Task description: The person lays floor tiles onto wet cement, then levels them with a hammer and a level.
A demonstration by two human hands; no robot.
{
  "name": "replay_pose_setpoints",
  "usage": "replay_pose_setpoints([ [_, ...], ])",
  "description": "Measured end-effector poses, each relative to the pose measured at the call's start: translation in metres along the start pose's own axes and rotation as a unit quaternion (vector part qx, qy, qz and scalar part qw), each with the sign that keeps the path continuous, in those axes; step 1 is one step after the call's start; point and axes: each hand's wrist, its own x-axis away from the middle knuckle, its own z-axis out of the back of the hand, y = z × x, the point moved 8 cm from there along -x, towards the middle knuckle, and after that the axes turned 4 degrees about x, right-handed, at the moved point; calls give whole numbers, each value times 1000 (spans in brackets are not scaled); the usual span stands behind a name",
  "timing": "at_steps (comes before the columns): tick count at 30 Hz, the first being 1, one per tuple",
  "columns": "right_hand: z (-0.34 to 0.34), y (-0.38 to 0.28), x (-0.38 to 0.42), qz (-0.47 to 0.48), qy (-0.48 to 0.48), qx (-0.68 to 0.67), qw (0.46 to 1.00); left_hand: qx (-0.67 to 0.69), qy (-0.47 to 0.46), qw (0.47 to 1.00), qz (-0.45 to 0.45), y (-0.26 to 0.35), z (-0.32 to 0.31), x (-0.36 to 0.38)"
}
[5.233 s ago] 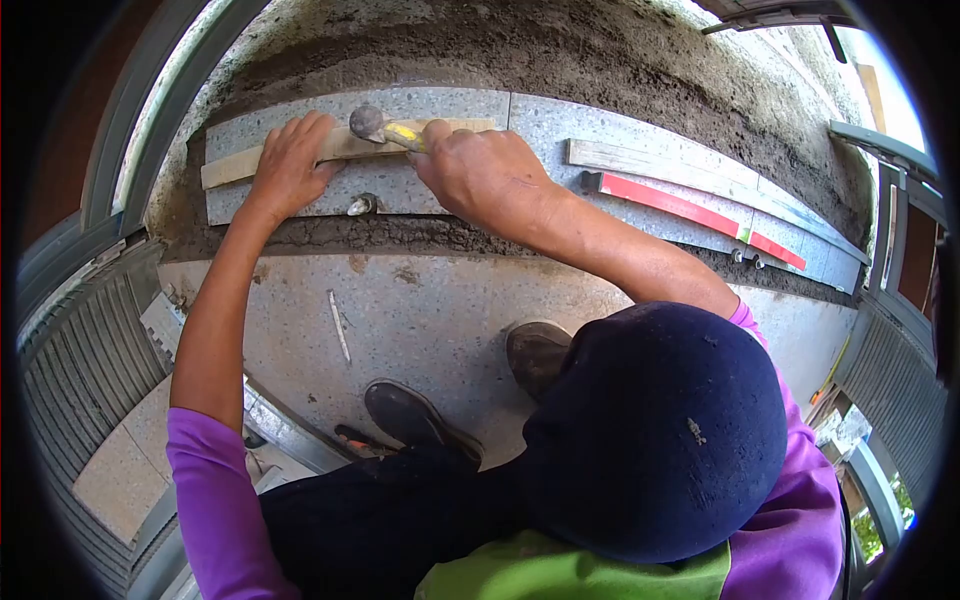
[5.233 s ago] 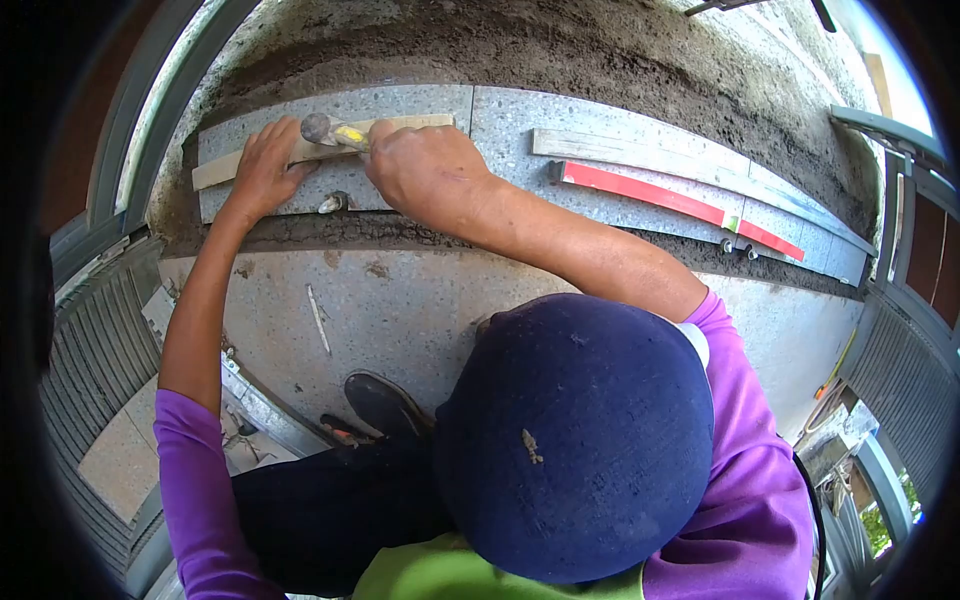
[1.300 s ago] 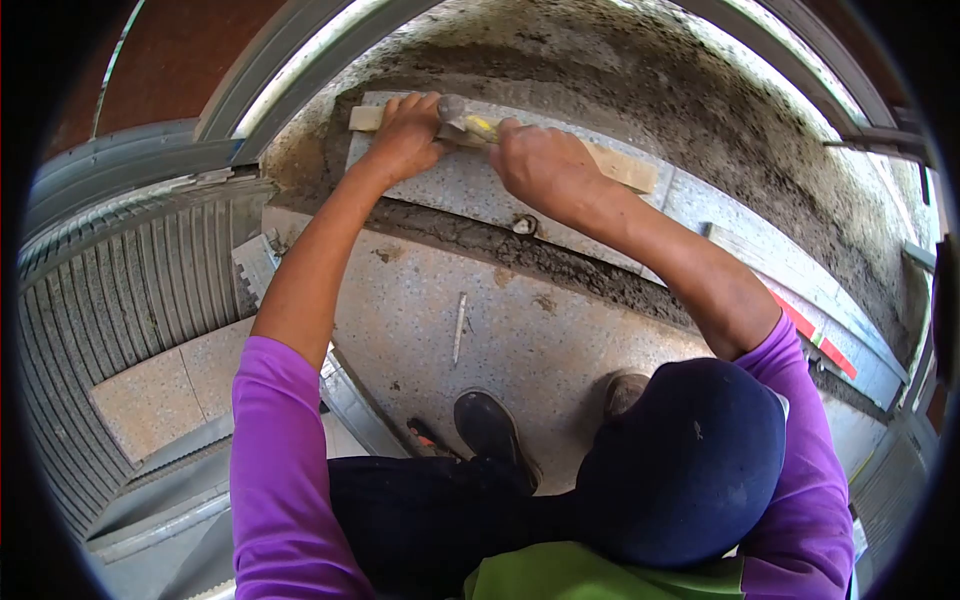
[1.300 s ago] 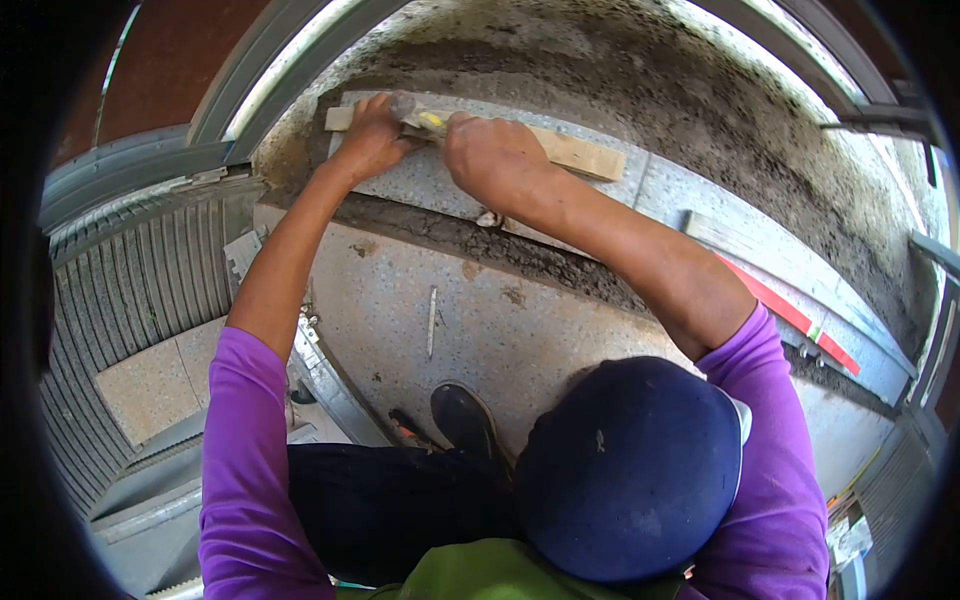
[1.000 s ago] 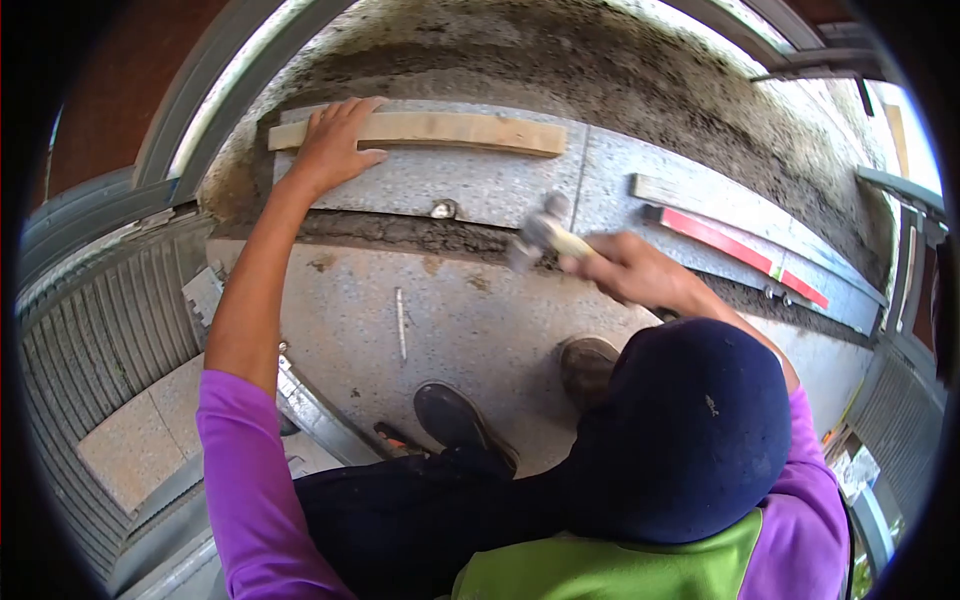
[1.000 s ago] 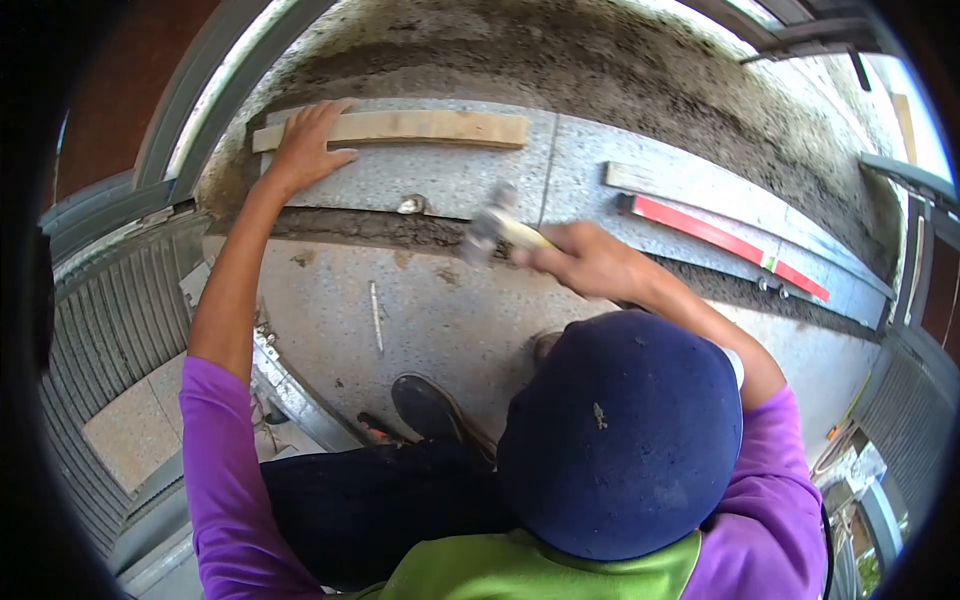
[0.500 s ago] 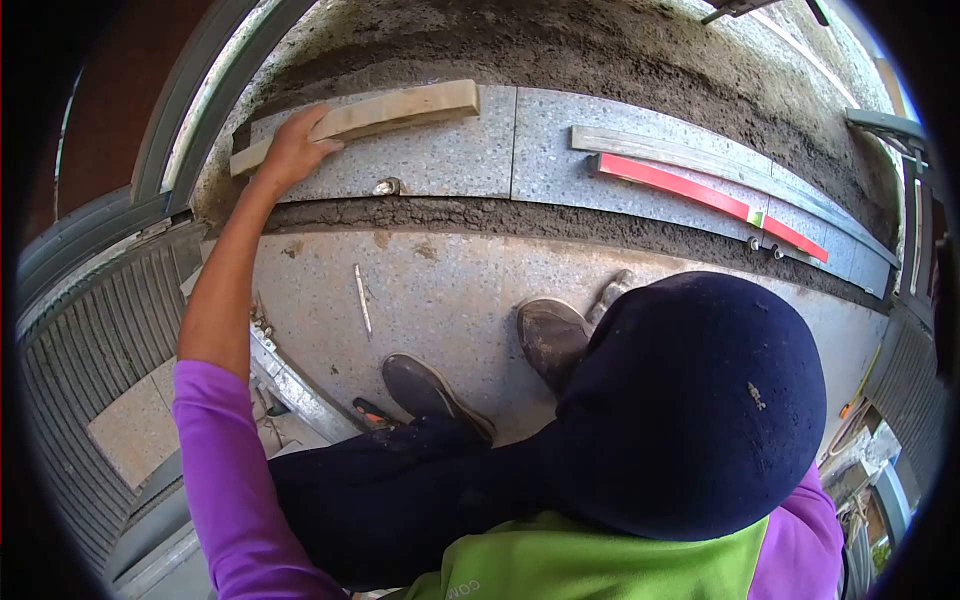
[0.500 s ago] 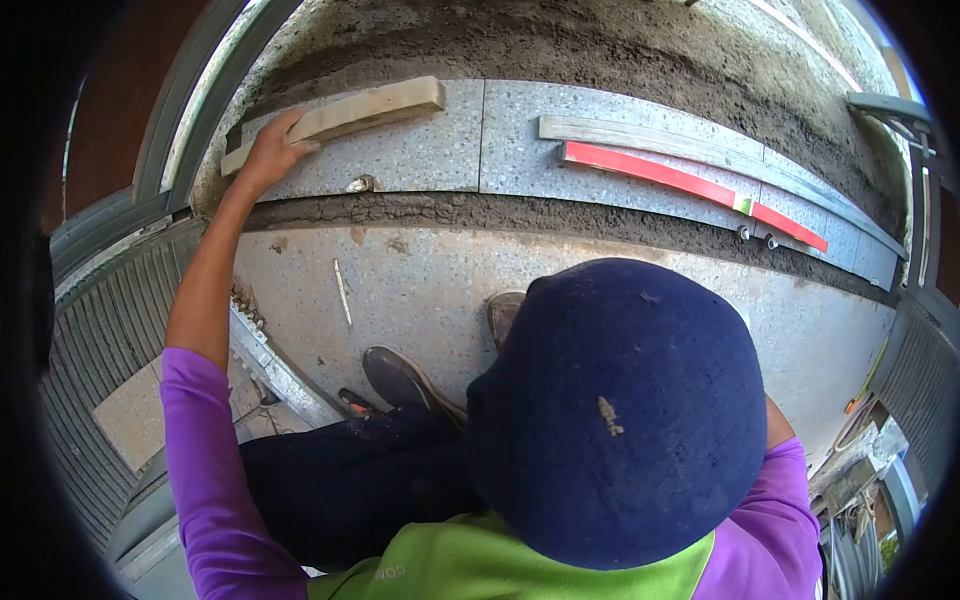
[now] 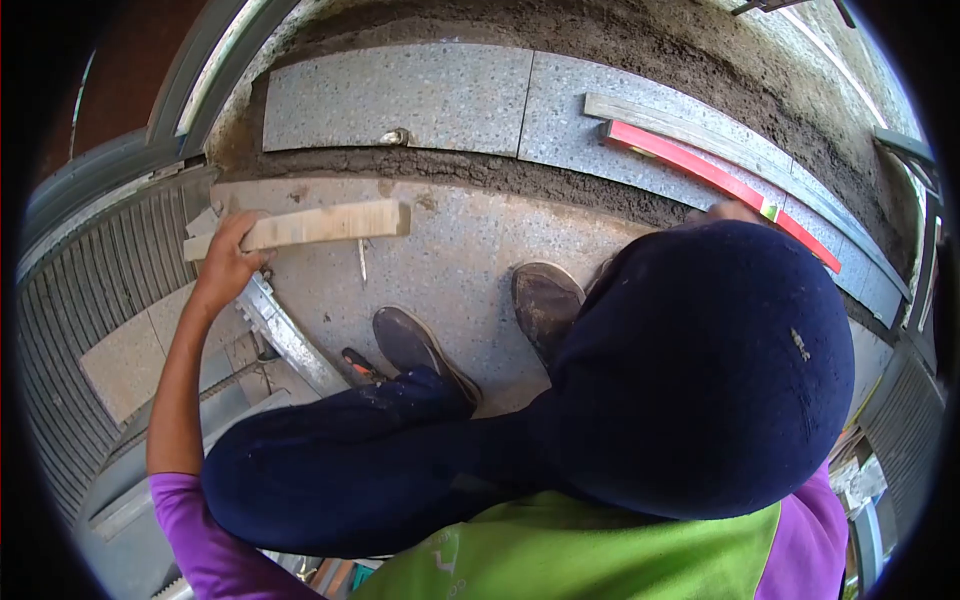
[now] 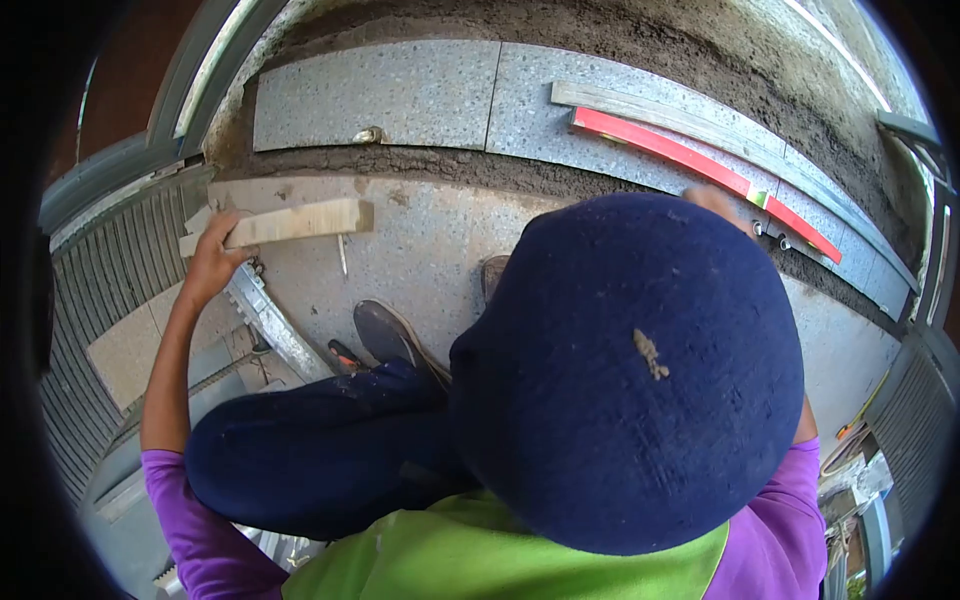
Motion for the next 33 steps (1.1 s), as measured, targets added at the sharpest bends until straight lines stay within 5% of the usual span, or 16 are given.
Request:
replay_pose_setpoints([
  [4, 55, 31, -6, 31, 141, 75, 987, 34, -44, 998, 37, -6, -34, 22],
  [7, 61, 51, 5, 59, 157, 97, 981, 47, -43, 998, 14, -40, -65, 25],
  [28, 19, 47, 13, 55, 108, 43, 992, -83, -160, 983, -39, -33, -106, -31],
  [33, 20, 44, -3, 66, 110, 43, 991, -88, -96, 990, -45, -4, -90, -60],
])
